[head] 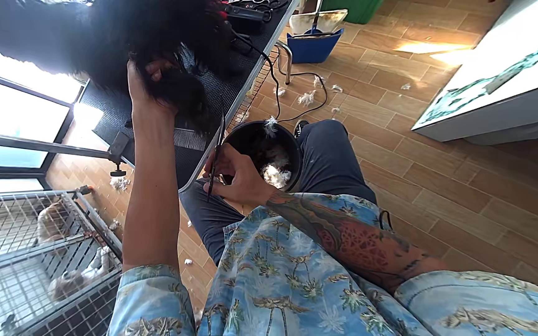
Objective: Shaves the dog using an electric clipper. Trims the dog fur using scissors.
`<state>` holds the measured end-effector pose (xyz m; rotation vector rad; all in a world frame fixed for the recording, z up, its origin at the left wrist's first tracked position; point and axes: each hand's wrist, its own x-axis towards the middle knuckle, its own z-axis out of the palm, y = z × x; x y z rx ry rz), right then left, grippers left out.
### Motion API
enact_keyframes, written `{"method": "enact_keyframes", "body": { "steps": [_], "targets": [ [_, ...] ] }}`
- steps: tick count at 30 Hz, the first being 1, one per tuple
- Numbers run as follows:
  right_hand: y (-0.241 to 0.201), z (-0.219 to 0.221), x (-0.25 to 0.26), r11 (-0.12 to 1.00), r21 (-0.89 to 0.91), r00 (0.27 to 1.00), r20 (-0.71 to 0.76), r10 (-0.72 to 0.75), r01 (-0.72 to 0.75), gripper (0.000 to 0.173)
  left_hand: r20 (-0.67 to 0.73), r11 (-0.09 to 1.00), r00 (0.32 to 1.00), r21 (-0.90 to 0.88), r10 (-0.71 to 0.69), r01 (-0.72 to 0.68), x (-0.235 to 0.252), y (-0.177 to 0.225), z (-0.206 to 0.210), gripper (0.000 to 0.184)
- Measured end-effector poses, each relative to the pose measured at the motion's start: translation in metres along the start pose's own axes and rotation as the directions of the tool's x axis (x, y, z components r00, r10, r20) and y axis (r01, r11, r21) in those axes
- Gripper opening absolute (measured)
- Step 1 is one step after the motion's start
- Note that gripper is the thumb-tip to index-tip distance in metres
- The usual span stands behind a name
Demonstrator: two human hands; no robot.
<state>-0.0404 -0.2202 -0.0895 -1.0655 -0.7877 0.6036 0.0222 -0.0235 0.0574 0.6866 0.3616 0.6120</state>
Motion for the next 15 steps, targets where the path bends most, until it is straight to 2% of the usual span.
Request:
{"method": "enact_keyframes", "body": {
  "steps": [3, 6, 10, 15],
  "targets": [
    [0.002, 0.005, -0.002, 0.999, 0.008, 0.999, 0.031, 0.033, -0.033, 0.051, 0.011, 1.0, 1.0, -0.012, 0.005, -0.005, 0.003, -0.001, -0.002, 0.045],
    [0.002, 0.008, 0.002, 0.999, 0.037, 0.999, 0.038, 0.032, -0.033, 0.05, -0.016, 0.993, 0.999, 0.114, 0.031, -0.029, 0.003, -0.002, -0.002, 0.047],
    [-0.002, 0.012, 0.006, 0.993, 0.109, 0.998, 0.046, 0.043, -0.048, 0.049, -0.006, 0.994, 0.999, 0.099, 0.037, -0.036, 0.003, -0.003, -0.003, 0.047],
    [-0.007, 0.013, 0.007, 0.989, 0.116, 0.995, 0.042, 0.09, -0.094, 0.044, -0.037, 0.997, 0.998, 0.055, 0.049, -0.047, 0.003, -0.006, 0.001, 0.047]
  ]
}}
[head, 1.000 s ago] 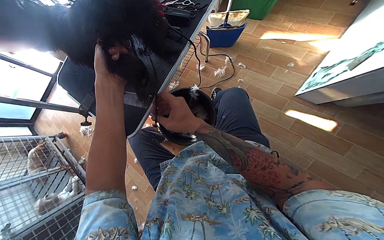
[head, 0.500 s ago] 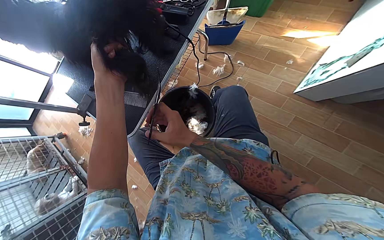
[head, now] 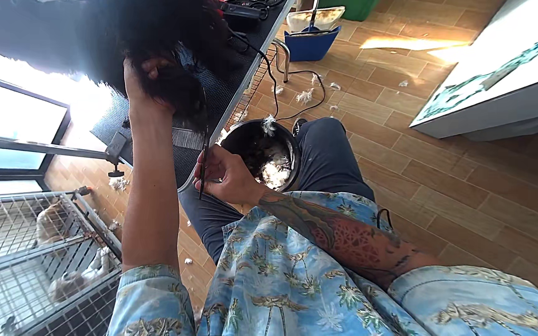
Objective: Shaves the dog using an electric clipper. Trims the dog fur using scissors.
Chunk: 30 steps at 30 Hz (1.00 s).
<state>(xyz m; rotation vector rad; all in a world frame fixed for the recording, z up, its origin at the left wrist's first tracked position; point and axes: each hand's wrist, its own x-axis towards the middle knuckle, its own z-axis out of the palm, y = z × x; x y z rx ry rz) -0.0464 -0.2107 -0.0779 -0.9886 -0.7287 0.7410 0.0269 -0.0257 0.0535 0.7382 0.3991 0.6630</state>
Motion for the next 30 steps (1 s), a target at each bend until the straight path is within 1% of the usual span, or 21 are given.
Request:
{"method": "enact_keyframes", "body": {
  "steps": [2, 4, 6, 9, 11, 12, 13, 15, 17, 20, 22, 24, 27, 30],
  "targets": [
    [-0.001, 0.0, 0.0, 1.0, 0.0, 1.0, -0.003, 0.022, -0.022, 0.043, 0.001, 1.0, 1.0, 0.0, 0.006, -0.006, -0.001, 0.0, 0.0, 0.044],
    [-0.002, 0.001, -0.001, 1.0, 0.004, 0.999, -0.016, 0.028, -0.028, 0.043, 0.008, 1.0, 1.0, 0.012, 0.017, -0.017, -0.001, 0.0, 0.0, 0.046],
    [-0.003, 0.002, -0.002, 1.0, 0.009, 0.998, -0.053, 0.015, -0.015, 0.045, 0.025, 1.0, 1.0, -0.022, -0.006, 0.007, -0.001, 0.001, 0.0, 0.046],
    [0.001, 0.004, -0.003, 1.0, -0.007, 0.993, -0.115, -0.023, 0.022, 0.049, 0.015, 0.997, 0.999, -0.068, -0.031, 0.032, -0.001, 0.002, 0.001, 0.045],
    [0.01, 0.005, -0.004, 0.995, -0.081, 0.983, -0.165, -0.076, 0.063, 0.046, 0.004, 0.996, 1.0, -0.088, -0.031, 0.031, 0.0, 0.001, 0.004, 0.044],
    [0.017, 0.005, -0.005, 0.982, -0.164, 0.975, -0.183, -0.126, 0.096, 0.043, -0.003, 0.996, 1.0, -0.089, -0.027, 0.027, -0.001, 0.0, 0.005, 0.044],
    [0.024, 0.003, -0.005, 0.954, -0.264, 0.966, -0.177, -0.19, 0.139, 0.039, -0.025, 0.997, 1.0, -0.074, -0.018, 0.016, -0.001, 0.0, 0.007, 0.043],
    [0.034, -0.002, -0.001, 0.854, -0.468, 0.936, -0.136, -0.324, 0.227, 0.031, -0.09, 0.998, 0.995, 0.04, 0.044, -0.04, -0.004, -0.002, 0.01, 0.041],
    [0.036, -0.007, 0.006, 0.762, -0.603, 0.919, -0.118, -0.376, 0.234, 0.031, -0.115, 0.992, 0.99, 0.108, 0.079, -0.067, -0.004, -0.003, 0.011, 0.041],
    [0.037, -0.017, 0.02, 0.705, -0.684, 0.899, -0.17, -0.403, 0.187, 0.035, -0.112, 0.995, 0.991, 0.081, 0.07, -0.061, -0.002, -0.003, 0.013, 0.04],
    [0.036, -0.024, 0.025, 0.67, -0.717, 0.864, -0.201, -0.461, 0.191, 0.038, -0.136, 0.995, 0.989, 0.083, 0.059, -0.048, -0.002, -0.002, 0.015, 0.04],
    [0.034, -0.03, 0.026, 0.619, -0.759, 0.835, -0.195, -0.515, 0.204, 0.045, -0.154, 0.995, 0.987, 0.091, 0.055, -0.042, -0.004, -0.002, 0.018, 0.04],
    [0.033, -0.035, 0.029, 0.539, -0.82, 0.826, -0.162, -0.541, 0.193, 0.053, -0.172, 0.994, 0.983, 0.095, 0.066, -0.05, -0.006, -0.002, 0.021, 0.041],
    [0.03, -0.037, 0.034, 0.487, -0.855, 0.834, -0.134, -0.535, 0.175, 0.053, -0.155, 0.995, 0.986, 0.082, 0.059, -0.047, -0.006, -0.003, 0.02, 0.043]
  ]
}}
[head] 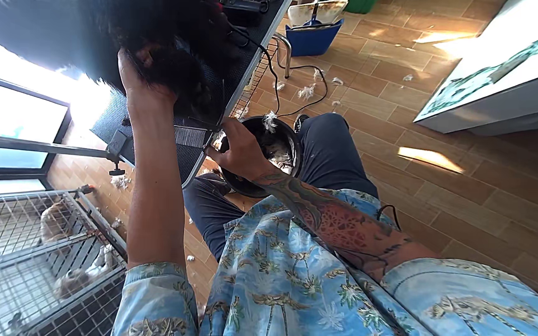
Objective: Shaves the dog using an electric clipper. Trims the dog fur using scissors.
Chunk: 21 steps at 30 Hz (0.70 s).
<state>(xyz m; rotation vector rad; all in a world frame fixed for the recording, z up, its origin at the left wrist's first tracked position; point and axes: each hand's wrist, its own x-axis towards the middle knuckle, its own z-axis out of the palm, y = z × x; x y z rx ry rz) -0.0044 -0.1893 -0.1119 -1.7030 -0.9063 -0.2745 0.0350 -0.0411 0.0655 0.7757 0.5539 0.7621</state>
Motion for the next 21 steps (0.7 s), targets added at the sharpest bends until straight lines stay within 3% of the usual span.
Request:
{"method": "enact_keyframes", "body": {
  "steps": [15, 21],
  "targets": [
    [-0.003, 0.0047, 0.0061, 0.999, -0.026, 0.999, -0.043, 0.025, -0.026, 0.026, 0.021, 0.999, 1.0, -0.038, -0.009, 0.009, 0.0024, -0.0007, 0.0001, 0.046],
    [-0.0032, 0.0037, 0.0048, 1.0, -0.022, 0.999, -0.044, 0.009, -0.01, 0.037, 0.035, 0.997, 0.999, -0.074, -0.027, 0.03, 0.004, 0.0, 0.0004, 0.045]
  ]
}}
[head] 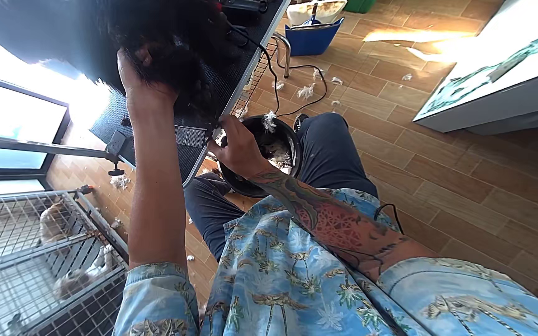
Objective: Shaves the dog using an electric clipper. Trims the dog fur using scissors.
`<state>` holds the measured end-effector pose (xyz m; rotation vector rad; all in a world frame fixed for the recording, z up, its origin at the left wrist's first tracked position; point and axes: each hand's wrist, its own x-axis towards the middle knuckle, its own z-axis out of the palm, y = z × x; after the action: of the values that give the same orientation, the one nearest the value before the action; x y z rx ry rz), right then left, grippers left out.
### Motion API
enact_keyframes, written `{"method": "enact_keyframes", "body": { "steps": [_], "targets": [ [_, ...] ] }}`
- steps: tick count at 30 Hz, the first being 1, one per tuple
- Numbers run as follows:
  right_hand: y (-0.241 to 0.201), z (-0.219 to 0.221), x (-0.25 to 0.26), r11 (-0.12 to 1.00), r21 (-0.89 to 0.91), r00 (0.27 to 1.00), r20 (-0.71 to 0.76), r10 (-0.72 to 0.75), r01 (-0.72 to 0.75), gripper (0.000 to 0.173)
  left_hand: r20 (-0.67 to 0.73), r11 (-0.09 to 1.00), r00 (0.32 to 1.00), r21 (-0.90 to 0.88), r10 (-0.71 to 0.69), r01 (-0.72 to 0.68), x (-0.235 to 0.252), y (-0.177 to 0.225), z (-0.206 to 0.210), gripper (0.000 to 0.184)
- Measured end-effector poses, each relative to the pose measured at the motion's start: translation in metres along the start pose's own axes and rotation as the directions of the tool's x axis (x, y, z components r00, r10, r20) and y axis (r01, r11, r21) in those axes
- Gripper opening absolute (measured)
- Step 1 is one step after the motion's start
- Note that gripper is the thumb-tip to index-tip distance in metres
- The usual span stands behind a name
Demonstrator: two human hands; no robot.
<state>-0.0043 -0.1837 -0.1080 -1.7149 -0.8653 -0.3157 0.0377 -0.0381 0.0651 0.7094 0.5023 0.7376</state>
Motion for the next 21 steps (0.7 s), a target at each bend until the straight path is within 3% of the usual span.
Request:
{"method": "enact_keyframes", "body": {
  "steps": [8, 12, 16, 18, 21],
  "targets": [
    [0.002, 0.004, 0.001, 1.0, -0.031, 0.999, -0.032, -0.001, 0.0, 0.022, 0.023, 1.0, 1.0, 0.0, 0.012, -0.012, 0.002, -0.001, -0.002, 0.046],
    [0.003, 0.001, 0.002, 0.999, -0.04, 1.0, -0.024, -0.019, 0.018, 0.028, 0.005, 1.0, 1.0, 0.01, 0.025, -0.025, 0.0, -0.002, 0.001, 0.046],
    [0.004, 0.003, 0.002, 0.999, -0.043, 0.999, -0.039, -0.024, 0.023, 0.023, 0.001, 0.999, 1.0, 0.037, 0.02, -0.02, 0.0, -0.001, -0.001, 0.047],
    [0.004, 0.004, -0.002, 0.997, 0.064, 0.998, -0.04, -0.045, 0.048, 0.027, -0.01, 0.998, 1.0, 0.05, 0.026, -0.025, -0.002, -0.002, 0.0, 0.047],
    [-0.006, 0.005, -0.01, 0.921, 0.387, 0.999, 0.04, 0.027, -0.041, 0.042, -0.019, 0.999, 0.999, 0.046, 0.03, -0.029, -0.005, 0.0, 0.003, 0.044]
  ]
}}
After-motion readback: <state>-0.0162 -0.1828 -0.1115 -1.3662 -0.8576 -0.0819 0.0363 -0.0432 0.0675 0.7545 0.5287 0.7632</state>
